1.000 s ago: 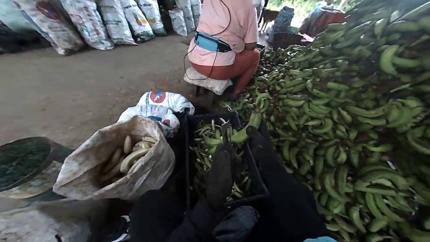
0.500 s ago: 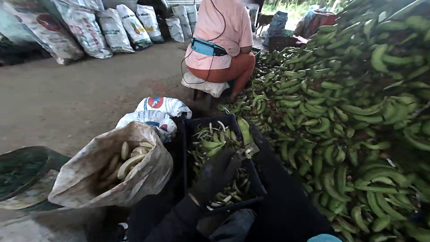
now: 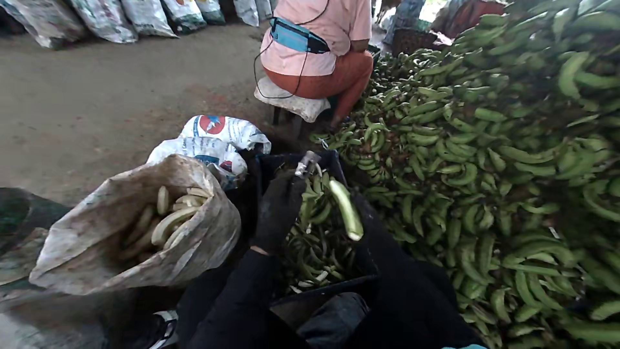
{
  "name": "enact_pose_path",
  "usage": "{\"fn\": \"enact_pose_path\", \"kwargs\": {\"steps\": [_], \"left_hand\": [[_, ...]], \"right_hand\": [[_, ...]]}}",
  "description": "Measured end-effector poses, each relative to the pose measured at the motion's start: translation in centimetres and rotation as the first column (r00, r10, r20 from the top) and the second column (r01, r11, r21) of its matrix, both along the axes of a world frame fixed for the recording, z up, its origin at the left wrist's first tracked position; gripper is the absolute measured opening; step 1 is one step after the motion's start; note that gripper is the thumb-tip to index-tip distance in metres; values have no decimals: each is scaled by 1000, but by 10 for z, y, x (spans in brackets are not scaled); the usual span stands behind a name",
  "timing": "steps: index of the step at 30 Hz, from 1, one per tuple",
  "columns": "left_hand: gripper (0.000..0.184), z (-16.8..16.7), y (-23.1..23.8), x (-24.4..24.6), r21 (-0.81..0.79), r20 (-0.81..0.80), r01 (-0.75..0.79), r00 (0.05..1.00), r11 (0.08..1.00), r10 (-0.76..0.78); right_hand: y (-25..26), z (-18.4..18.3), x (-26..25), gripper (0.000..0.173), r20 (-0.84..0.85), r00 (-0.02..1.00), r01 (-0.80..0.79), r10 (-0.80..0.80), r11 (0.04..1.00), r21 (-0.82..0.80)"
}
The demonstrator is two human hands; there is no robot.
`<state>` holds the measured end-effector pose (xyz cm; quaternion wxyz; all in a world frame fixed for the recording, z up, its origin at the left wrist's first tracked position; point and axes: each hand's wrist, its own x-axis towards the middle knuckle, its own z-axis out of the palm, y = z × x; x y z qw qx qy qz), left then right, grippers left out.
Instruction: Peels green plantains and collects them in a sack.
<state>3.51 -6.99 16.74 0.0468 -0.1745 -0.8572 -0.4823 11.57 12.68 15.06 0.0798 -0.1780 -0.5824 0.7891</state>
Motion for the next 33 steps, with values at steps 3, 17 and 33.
{"fn": "enact_pose_path", "kwargs": {"steps": [3, 17, 33], "left_hand": [[41, 7, 9, 29, -21, 88, 258, 963, 966, -255], [44, -21, 2, 6, -91, 6, -31, 999, 995, 32], [43, -9, 33, 67, -14, 38, 199, 979, 980, -198]], "right_hand": [[14, 2, -9, 33, -106, 991, 89, -84, 995, 39], [3, -28, -6, 31, -163, 960, -258, 228, 944, -204], [-3, 12, -13, 57, -91, 956, 293, -280, 885, 363]]}}
